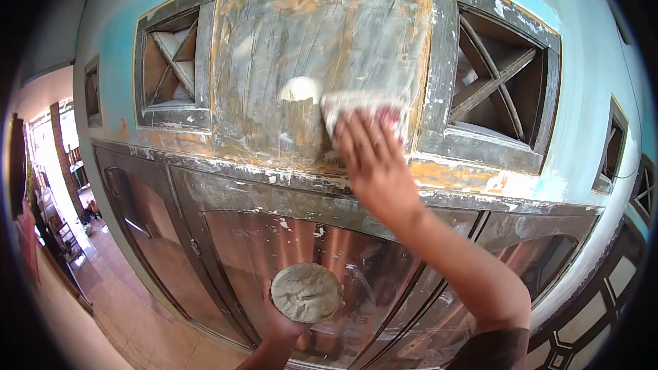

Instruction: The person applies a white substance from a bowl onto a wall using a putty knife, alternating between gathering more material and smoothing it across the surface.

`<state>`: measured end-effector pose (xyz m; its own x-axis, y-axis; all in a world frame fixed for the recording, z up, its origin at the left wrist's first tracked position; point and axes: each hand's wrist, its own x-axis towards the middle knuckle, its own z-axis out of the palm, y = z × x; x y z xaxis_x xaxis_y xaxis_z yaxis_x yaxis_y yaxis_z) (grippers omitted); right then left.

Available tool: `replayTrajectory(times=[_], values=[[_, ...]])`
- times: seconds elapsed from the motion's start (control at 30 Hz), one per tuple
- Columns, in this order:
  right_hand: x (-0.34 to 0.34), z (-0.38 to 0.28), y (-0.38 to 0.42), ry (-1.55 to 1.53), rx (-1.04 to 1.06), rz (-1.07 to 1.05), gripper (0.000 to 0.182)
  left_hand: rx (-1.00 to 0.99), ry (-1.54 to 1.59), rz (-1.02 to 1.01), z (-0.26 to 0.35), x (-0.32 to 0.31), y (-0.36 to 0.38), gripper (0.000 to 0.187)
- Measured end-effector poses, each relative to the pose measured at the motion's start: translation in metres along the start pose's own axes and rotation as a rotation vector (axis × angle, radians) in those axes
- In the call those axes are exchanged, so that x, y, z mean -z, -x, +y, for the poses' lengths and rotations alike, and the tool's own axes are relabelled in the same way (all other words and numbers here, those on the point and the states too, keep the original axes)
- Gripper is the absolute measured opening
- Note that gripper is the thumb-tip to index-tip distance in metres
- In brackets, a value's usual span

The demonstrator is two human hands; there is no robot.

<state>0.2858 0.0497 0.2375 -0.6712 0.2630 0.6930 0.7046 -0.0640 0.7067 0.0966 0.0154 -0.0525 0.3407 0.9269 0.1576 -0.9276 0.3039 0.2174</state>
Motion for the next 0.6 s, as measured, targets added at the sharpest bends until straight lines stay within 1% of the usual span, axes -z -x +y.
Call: replayTrajectory(times=[0.03, 0.07, 0.1, 0.13, 0.2, 0.27, 0.3, 0.33, 0.37, 0.4, 0.43, 0.47, 0.53, 0.6], values=[[0.009, -0.016, 0.013, -0.098, 0.019, -0.048, 0.059, 0.003, -0.017, 0.01, 0.0, 0.0, 0.001, 0.085], [0.016, -0.028, 0.026, -0.098, 0.02, -0.047, 0.059, 0.007, 0.038, -0.003, 0.0, 0.001, 0.0, 0.086], [0.023, -0.039, 0.038, -0.177, 0.072, -0.058, 0.059, 0.006, 0.037, -0.003, 0.0, 0.003, 0.0, 0.086], [0.028, -0.044, 0.042, -0.255, 0.125, -0.068, 0.059, 0.009, 0.024, -0.011, -0.001, 0.004, -0.001, 0.085], [0.039, -0.036, 0.03, -0.243, 0.116, -0.039, 0.058, 0.011, 0.009, -0.024, -0.001, -0.005, -0.001, 0.084], [0.06, -0.009, 0.001, -0.221, 0.077, -0.012, 0.056, -0.231, -0.465, -0.021, -0.004, -0.026, 0.011, 0.084], [0.054, 0.009, -0.014, -0.143, 0.037, 0.036, 0.056, -0.226, -0.465, -0.014, -0.007, -0.015, 0.011, 0.084], [0.044, 0.032, -0.032, -0.043, 0.003, 0.112, 0.057, -0.397, -0.743, -0.081, -0.011, 0.004, 0.006, 0.083], [0.041, 0.053, -0.051, -0.039, -0.064, 0.175, 0.057, -0.57, -1.02, -0.154, -0.013, 0.014, 0.002, 0.082], [0.036, 0.072, -0.065, 0.003, -0.083, 0.206, 0.054, -0.572, -1.019, -0.161, -0.012, 0.008, 0.002, 0.082], [0.029, 0.085, -0.073, -0.017, -0.118, 0.235, 0.052, -0.283, -0.53, -0.074, -0.01, -0.002, 0.003, 0.084], [0.018, 0.092, -0.075, -0.003, -0.123, 0.221, 0.051, 0.009, -0.045, 0.012, -0.009, -0.009, 0.005, 0.086], [-0.002, 0.088, -0.07, 0.03, -0.11, 0.18, 0.052, -0.016, -0.06, 0.0, -0.007, -0.015, 0.008, 0.083], [-0.003, 0.061, -0.047, 0.069, -0.055, 0.112, 0.056, -0.042, -0.07, -0.002, -0.007, -0.01, 0.007, 0.08]])
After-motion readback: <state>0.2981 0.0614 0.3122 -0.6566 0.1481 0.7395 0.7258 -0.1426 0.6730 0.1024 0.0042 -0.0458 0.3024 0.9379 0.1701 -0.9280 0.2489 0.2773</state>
